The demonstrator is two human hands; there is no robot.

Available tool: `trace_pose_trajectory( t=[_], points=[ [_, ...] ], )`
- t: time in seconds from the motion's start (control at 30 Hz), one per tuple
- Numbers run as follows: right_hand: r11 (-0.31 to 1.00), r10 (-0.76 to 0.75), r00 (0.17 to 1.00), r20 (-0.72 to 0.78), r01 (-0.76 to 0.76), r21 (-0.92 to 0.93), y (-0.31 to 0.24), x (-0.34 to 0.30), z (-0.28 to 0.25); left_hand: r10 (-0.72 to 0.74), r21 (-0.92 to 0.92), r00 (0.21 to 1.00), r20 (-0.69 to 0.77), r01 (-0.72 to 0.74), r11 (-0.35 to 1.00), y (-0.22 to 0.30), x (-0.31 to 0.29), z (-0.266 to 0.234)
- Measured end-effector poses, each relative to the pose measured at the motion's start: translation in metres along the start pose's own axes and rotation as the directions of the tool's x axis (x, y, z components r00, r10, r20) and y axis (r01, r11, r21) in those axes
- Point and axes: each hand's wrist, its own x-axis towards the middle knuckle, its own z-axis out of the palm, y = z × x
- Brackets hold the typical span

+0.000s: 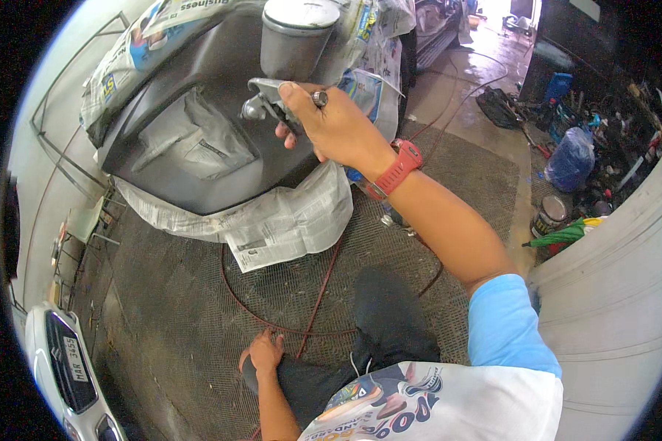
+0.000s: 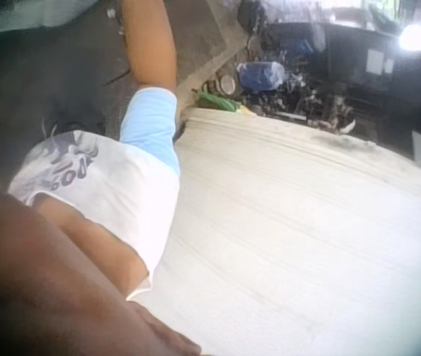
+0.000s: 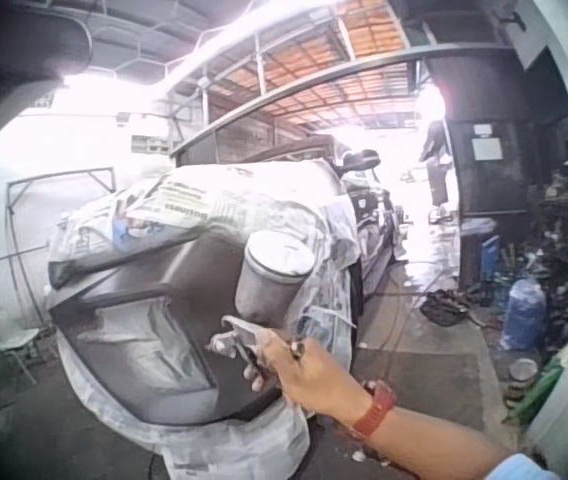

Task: The person uses a spray gun to apply paint to a car bumper that is covered with newspaper. The person moves around the bumper, spraying different sections to ensure coverage.

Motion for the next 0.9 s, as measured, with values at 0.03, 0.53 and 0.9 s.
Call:
trace_pose_trajectory(
  t=[0.03, 0.53, 0.9],
  points=[
    [0.999, 0.044, 0.999, 0.008, -0.044, 0.027, 0.003, -0.002, 0.000, -0.011, -0.018, 1.000, -0.013, 0.011, 1.000, -0.002, -0.003, 0.000],
    [0.925, 0.013, 0.873, -0.488, -0.196, -0.325, 0.079, 0.054, -0.113, -0.025, -0.026, 0.999, -0.025, 0.025, 0.999, -0.015, -0.015, 0.013],
    [0.989, 0.068, 0.982, -0.176, -0.090, -0.116, 0.045, -0.014, -0.006, 0.011, -0.030, 1.000, -0.027, -0.012, 0.999, -0.002, -0.009, 0.004]
  ],
)
